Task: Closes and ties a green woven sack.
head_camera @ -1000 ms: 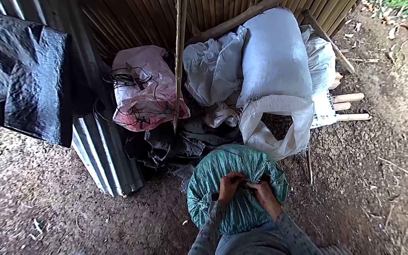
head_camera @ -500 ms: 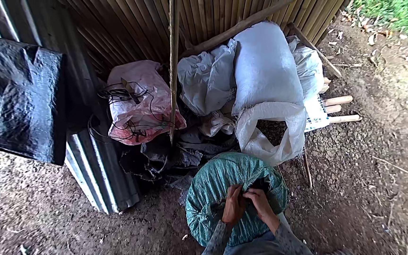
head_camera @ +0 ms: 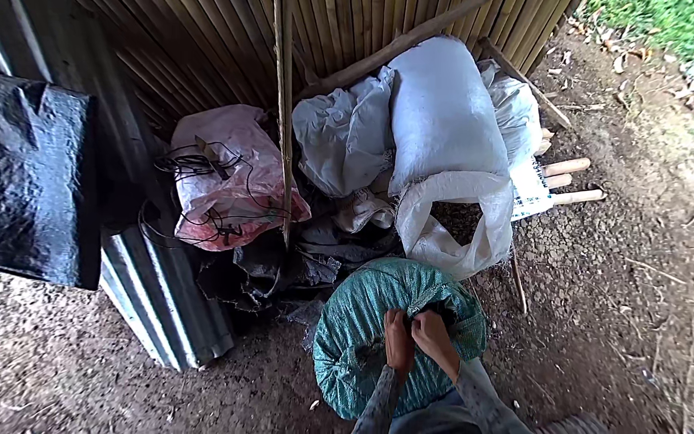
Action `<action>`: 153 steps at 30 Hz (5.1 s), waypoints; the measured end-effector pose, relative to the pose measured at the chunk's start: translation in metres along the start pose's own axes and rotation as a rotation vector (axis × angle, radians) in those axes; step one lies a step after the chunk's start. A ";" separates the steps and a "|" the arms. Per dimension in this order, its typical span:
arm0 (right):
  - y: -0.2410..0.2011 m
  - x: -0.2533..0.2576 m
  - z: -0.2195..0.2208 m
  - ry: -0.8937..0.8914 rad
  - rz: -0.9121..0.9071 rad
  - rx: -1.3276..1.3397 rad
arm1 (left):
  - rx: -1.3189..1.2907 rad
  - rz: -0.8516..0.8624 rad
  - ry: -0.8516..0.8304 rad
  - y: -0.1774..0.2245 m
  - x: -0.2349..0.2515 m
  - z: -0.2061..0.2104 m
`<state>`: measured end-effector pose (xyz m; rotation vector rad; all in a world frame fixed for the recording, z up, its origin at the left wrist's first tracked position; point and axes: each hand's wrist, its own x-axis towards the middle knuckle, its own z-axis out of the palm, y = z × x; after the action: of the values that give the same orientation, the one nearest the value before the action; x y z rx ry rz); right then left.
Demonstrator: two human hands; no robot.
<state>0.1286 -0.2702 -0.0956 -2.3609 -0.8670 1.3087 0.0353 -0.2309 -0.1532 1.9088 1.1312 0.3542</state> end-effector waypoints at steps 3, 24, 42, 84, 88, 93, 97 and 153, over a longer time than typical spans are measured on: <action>0.007 0.005 0.003 0.046 -0.009 -0.029 | -0.005 -0.010 -0.006 -0.002 0.000 0.002; 0.043 0.012 0.002 0.250 -0.020 0.261 | -0.149 0.009 -0.148 -0.014 0.003 -0.007; 0.031 0.007 0.038 0.428 -0.076 0.262 | -0.127 -0.101 -0.009 -0.008 0.003 -0.012; 0.041 0.031 0.006 0.149 0.090 0.598 | -0.266 0.172 -0.173 -0.035 -0.004 -0.038; 0.045 0.033 0.001 0.091 0.069 0.568 | -0.538 -0.070 -0.103 -0.036 -0.001 -0.033; 0.044 0.032 0.010 0.047 0.108 0.649 | -0.829 -0.167 -0.116 -0.036 0.006 -0.036; 0.035 0.029 0.017 0.084 0.233 0.879 | -0.883 -0.202 -0.111 -0.040 0.009 -0.031; -0.031 -0.013 -0.019 -0.094 -0.033 -0.292 | -0.230 -0.051 0.096 -0.004 -0.010 -0.004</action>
<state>0.1282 -0.2539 -0.0610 -2.5030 -1.1925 1.3695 0.0253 -0.2361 -0.1522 1.6744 1.1474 0.5291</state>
